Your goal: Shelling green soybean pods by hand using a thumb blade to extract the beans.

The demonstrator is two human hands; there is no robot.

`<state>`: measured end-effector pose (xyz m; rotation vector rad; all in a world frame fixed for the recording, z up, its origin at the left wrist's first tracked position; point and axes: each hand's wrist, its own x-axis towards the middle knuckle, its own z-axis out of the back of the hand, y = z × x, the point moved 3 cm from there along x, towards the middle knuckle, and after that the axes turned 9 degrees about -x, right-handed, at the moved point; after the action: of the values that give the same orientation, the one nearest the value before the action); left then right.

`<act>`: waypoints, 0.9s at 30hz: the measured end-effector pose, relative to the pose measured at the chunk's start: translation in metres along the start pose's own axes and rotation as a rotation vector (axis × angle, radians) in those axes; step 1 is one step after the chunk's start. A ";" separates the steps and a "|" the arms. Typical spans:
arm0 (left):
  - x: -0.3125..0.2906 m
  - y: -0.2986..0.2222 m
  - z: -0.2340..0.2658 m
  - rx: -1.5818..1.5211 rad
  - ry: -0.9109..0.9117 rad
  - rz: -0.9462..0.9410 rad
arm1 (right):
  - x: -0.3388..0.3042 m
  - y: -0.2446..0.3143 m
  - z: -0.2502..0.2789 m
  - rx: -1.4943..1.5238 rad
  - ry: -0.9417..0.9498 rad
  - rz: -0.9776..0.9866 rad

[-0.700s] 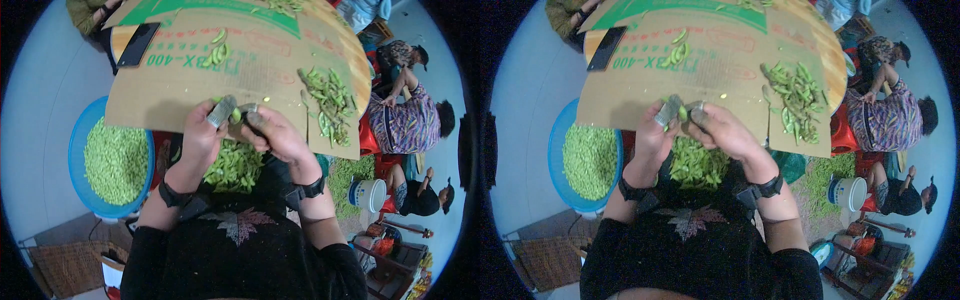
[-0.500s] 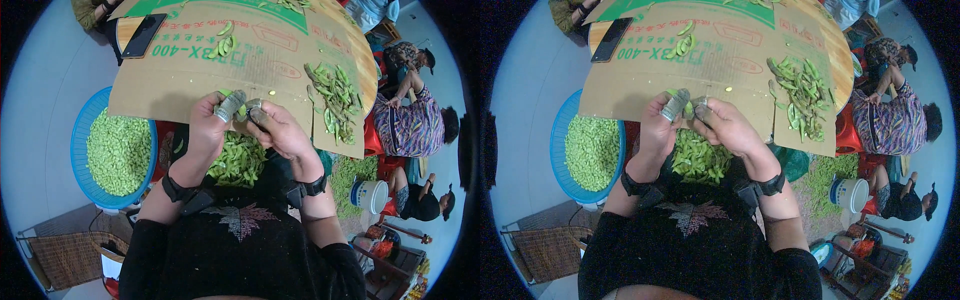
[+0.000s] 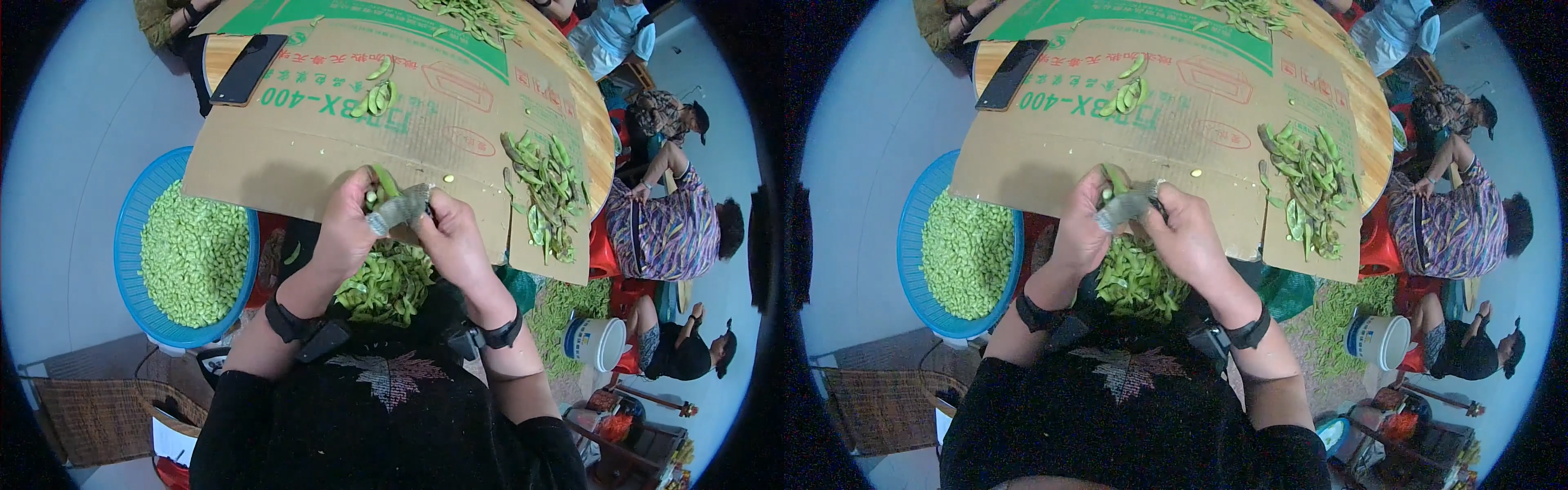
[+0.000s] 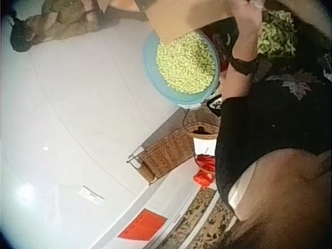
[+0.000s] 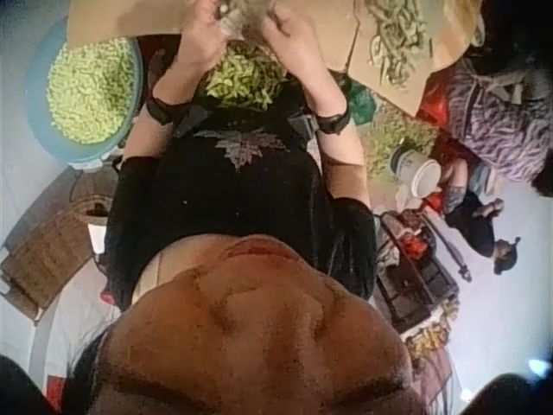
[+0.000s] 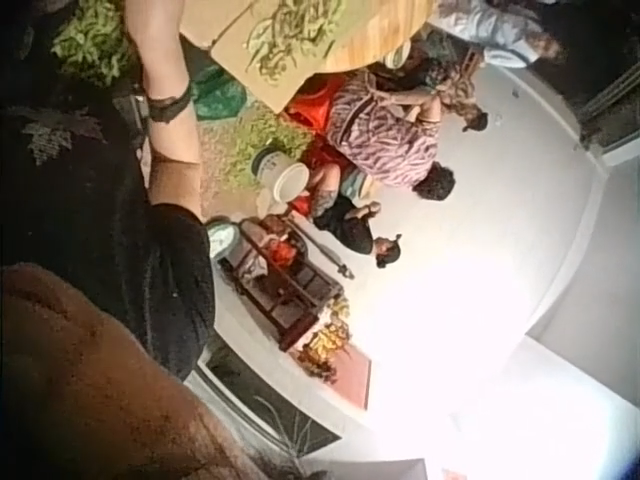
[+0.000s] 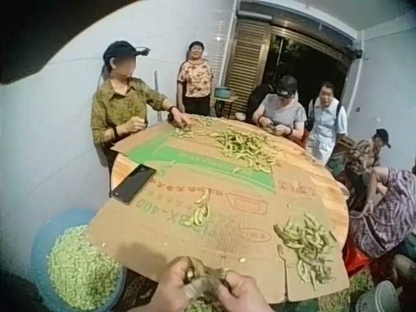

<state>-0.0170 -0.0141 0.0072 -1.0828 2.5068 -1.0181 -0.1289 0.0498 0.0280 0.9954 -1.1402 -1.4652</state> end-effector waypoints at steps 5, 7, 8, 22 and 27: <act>-0.001 -0.009 0.013 0.082 -0.118 -0.089 | 0.011 0.017 0.001 0.461 0.089 -0.336; 0.000 -0.014 0.024 -0.020 -0.076 -0.087 | 0.020 0.021 -0.001 0.370 0.172 -0.354; -0.001 -0.014 0.032 0.031 -0.128 -0.104 | 0.027 0.022 -0.003 0.285 0.255 -0.369; -0.009 -0.015 -0.002 0.898 0.317 -0.053 | 0.221 0.030 0.014 -1.407 -0.069 -0.028; -0.009 -0.011 -0.003 0.648 0.207 0.057 | 0.185 0.039 0.038 -1.254 -0.244 0.180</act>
<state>-0.0063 -0.0118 0.0161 -0.7270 2.0635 -1.8212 -0.1896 -0.1286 0.0685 -0.1580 -0.2585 -1.7460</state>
